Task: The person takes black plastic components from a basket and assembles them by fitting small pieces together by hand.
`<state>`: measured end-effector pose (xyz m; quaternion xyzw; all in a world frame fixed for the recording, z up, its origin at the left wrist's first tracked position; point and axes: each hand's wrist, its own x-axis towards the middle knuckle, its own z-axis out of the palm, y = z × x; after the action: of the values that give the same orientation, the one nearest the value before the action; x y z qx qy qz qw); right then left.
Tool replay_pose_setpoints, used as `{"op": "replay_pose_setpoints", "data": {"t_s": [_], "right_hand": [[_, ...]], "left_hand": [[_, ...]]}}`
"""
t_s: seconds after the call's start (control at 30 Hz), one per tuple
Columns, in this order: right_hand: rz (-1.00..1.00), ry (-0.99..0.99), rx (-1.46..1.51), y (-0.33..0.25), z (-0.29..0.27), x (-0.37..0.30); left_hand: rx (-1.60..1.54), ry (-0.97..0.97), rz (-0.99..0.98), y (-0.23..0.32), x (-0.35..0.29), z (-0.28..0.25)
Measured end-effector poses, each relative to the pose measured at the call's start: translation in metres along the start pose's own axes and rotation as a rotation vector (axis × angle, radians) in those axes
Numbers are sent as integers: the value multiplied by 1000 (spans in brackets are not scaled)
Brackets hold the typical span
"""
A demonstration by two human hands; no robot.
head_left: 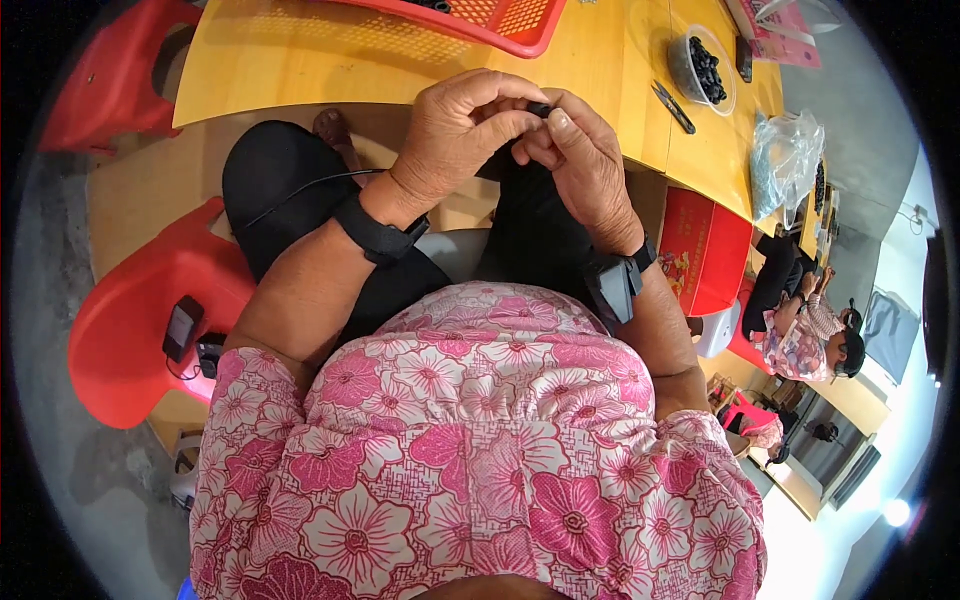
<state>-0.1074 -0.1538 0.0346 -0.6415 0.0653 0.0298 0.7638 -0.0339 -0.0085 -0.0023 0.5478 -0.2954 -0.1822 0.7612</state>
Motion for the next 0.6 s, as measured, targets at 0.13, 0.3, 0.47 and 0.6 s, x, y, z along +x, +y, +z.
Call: {"op": "replay_pose_setpoints", "data": {"t_s": [0.13, 0.3, 0.47, 0.6], "right_hand": [[93, 44, 52, -4, 6, 0], [192, 12, 134, -8, 2, -1], [258, 8, 62, -12, -3, 1], [313, 10, -28, -19, -4, 2]], "left_hand": [[153, 69, 75, -3, 1, -3], [394, 107, 206, -2, 2, -4], [459, 100, 275, -6, 3, -6], [535, 100, 332, -6, 3, -6]]}}
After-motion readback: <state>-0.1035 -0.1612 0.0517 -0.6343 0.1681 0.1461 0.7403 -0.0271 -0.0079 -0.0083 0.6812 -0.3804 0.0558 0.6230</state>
